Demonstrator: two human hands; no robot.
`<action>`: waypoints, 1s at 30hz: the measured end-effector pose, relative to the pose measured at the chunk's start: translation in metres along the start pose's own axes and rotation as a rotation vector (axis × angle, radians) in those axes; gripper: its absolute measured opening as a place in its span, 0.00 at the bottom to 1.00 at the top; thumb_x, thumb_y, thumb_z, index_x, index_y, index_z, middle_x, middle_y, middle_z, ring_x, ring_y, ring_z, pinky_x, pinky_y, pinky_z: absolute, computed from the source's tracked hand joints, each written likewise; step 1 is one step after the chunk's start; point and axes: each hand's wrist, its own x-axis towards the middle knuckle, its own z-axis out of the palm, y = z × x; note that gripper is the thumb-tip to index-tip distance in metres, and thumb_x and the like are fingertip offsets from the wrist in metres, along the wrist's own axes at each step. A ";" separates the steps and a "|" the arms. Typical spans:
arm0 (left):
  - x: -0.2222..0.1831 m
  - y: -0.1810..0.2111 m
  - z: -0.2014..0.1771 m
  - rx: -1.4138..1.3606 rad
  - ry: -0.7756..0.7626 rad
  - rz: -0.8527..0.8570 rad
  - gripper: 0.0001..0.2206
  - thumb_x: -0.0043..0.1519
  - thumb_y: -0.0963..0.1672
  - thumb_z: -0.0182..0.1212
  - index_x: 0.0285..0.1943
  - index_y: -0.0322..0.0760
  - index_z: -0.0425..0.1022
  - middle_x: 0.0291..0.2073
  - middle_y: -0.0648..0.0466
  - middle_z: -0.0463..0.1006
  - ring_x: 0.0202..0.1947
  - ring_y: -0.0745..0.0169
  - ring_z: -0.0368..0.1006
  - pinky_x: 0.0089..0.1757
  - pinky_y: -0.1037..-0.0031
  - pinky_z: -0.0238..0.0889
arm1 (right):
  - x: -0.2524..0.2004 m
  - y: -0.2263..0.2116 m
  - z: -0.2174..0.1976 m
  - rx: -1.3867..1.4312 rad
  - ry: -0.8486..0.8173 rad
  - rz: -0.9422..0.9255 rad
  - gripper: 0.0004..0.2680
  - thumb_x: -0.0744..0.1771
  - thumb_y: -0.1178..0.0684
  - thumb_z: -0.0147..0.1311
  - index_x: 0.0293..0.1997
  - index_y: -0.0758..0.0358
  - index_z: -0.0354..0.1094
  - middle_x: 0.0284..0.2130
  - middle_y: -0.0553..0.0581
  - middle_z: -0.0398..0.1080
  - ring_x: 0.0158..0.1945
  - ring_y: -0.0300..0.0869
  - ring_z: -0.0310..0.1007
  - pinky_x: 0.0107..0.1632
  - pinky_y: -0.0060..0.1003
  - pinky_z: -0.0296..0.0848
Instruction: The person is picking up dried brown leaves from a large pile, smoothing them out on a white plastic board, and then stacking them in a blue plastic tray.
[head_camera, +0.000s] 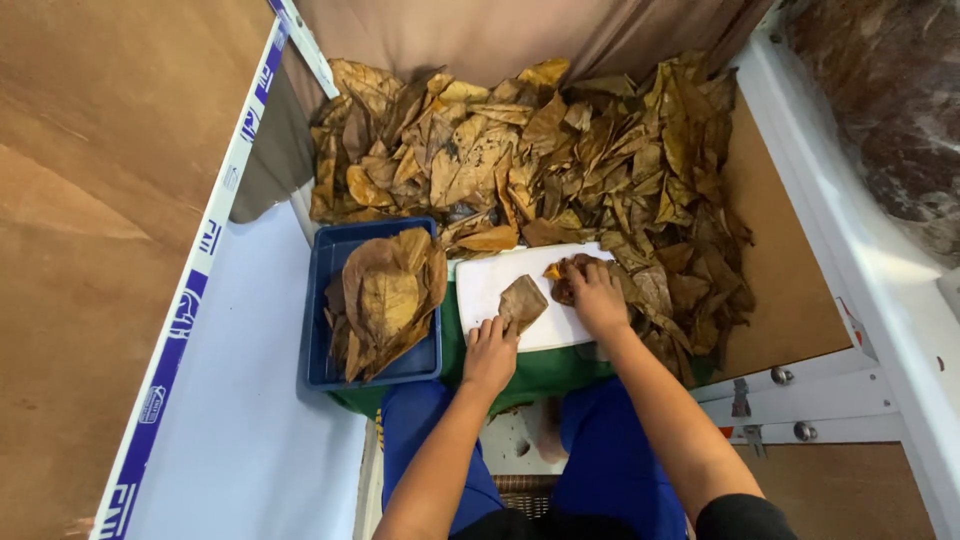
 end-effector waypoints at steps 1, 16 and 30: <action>0.005 0.003 -0.013 -0.001 0.002 0.001 0.16 0.67 0.45 0.53 0.61 0.36 0.73 0.44 0.51 0.64 0.44 0.52 0.60 0.43 0.64 0.52 | 0.005 0.003 0.010 -0.002 0.001 0.000 0.17 0.70 0.53 0.44 0.69 0.49 0.60 0.57 0.64 0.67 0.63 0.57 0.65 0.57 0.51 0.67; 0.000 -0.001 0.007 -0.126 -0.138 -0.217 0.03 0.57 0.42 0.61 0.38 0.45 0.78 0.43 0.58 0.65 0.50 0.56 0.61 0.49 0.63 0.56 | -0.067 -0.097 0.042 0.501 0.075 -0.140 0.22 0.62 0.55 0.56 0.65 0.58 0.62 0.51 0.63 0.69 0.64 0.60 0.66 0.59 0.47 0.72; -0.001 -0.003 0.018 -0.199 0.109 -0.168 0.02 0.55 0.39 0.62 0.33 0.37 0.79 0.39 0.53 0.69 0.44 0.50 0.69 0.41 0.61 0.66 | -0.007 -0.091 0.047 0.472 -0.001 0.180 0.13 0.61 0.53 0.61 0.49 0.52 0.73 0.39 0.56 0.76 0.46 0.55 0.80 0.47 0.49 0.80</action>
